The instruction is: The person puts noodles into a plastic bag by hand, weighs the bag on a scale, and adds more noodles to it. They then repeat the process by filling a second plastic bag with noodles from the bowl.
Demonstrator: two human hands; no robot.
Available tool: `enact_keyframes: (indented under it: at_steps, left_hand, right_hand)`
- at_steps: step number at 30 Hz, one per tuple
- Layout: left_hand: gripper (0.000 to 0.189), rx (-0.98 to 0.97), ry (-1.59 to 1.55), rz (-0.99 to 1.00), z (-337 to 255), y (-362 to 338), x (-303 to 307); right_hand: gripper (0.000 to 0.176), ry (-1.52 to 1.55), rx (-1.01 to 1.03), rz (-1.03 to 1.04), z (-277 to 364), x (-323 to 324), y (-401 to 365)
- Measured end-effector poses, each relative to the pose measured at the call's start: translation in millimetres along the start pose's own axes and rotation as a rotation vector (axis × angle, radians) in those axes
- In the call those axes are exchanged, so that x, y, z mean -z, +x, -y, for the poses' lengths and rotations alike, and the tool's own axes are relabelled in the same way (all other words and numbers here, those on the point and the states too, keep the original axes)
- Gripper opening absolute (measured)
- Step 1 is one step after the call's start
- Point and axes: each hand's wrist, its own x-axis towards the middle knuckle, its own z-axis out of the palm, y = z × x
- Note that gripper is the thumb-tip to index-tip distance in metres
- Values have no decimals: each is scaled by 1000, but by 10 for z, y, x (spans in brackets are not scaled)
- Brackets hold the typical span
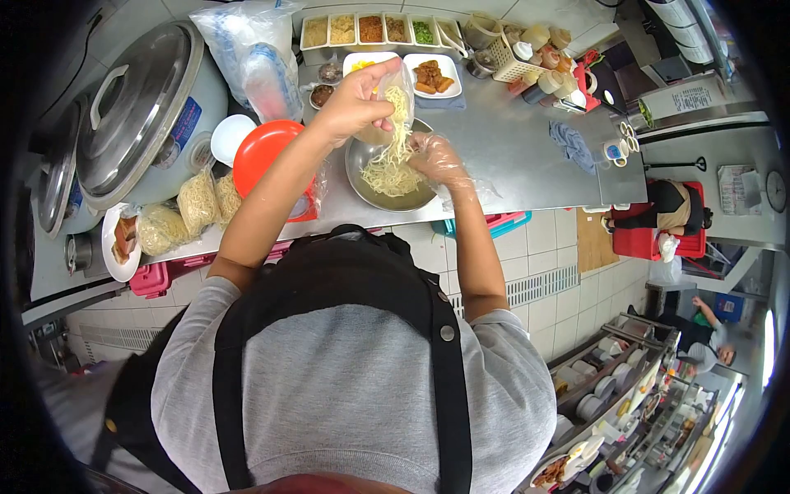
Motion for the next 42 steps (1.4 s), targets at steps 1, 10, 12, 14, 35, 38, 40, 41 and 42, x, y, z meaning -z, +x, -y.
enact_keyframes:
  at_steps: [1,10,12,14,35,38,40,41,42]
  left_hand:
    - [71,-36,-13,-14,-41,-3,-16]
    - [69,-97,-41,-42,-246,-29,-28]
    - [69,-96,-41,-51,-231,-29,-19]
    - [69,-96,-37,-57,-210,-31,-6]
    - [69,11,-22,-91,-34,-79,42]
    - [69,-25,-2,-122,-37,-69,13]
    - [69,-24,-1,-153,-34,-64,13]
    - [69,-24,1,-152,-30,-58,23]
    - [69,-11,2,-147,-25,-46,36]
  right_hand:
    - [23,20,-50,-21,90,65,-28]
    - [22,127,33,-161,328,189,-129]
    - [29,102,-4,-31,245,217,-102]
    - [37,80,-40,95,165,176,-88]
    - [33,-109,-105,-100,108,-146,-79]
    - [36,-135,-110,-33,73,-90,-40]
    - [39,-59,-199,-68,-15,-123,0]
    - [39,-57,-199,-70,-3,-125,13]
    - [38,-131,-216,-41,9,-131,25]
